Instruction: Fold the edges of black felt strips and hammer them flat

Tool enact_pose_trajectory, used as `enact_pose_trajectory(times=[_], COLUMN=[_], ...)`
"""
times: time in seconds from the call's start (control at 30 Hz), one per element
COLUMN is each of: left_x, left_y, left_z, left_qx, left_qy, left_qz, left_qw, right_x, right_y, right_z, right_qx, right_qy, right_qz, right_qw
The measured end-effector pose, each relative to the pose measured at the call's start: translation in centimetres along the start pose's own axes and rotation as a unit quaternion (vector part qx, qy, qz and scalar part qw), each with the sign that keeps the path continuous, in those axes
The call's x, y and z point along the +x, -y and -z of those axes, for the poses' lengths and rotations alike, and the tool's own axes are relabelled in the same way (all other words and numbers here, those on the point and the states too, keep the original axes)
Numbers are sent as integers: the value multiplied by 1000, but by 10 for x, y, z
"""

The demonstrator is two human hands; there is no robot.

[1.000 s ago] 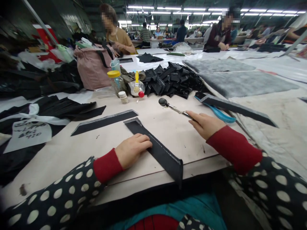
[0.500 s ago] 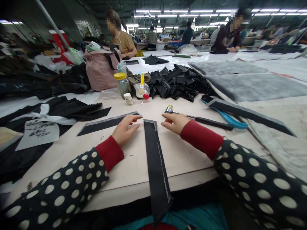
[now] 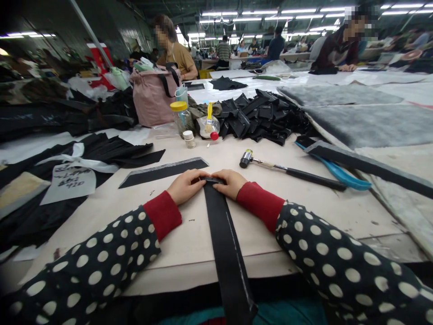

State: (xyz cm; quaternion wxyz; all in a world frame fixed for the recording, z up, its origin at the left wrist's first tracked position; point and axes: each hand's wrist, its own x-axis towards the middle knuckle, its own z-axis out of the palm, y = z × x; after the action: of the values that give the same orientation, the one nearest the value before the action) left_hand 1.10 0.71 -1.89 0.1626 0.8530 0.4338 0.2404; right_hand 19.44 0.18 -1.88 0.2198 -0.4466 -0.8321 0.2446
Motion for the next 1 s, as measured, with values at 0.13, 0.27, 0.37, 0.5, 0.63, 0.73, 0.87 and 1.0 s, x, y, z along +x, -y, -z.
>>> enact_pose_trajectory(times=[0.13, 0.27, 0.37, 0.5, 0.63, 0.73, 0.87, 1.0], left_x=[2, 4, 6, 9, 11, 12, 10, 7], left_y=[5, 8, 11, 14, 16, 18, 20, 20], left_z=[-4, -6, -5, -2, 2, 6, 12, 16], left_qx=[-5, 9, 7, 10, 32, 66, 135, 162], left_qy=[-15, -28, -29, -12, 12, 41, 81, 98], left_qz=[-17, -21, -31, -55, -83, -137, -207, -221], left_qw=[1000, 999, 999, 998, 996, 988, 966, 957], right_x=[4, 4, 4, 3, 4, 3, 1, -3], right_y=[-3, -3, -3, -3, -2, 0, 6, 16], right_z=[-1, -3, -3, -4, -3, -2, 0, 2], right_qx=[-64, -67, -61, -62, -83, -110, -187, -267], right_qy=[-27, -33, -39, -41, -36, -22, 10, 37], right_qz=[29, 6, 6, 11, 18, 42, 82, 94], right_qw=[997, 997, 997, 997, 996, 993, 979, 958])
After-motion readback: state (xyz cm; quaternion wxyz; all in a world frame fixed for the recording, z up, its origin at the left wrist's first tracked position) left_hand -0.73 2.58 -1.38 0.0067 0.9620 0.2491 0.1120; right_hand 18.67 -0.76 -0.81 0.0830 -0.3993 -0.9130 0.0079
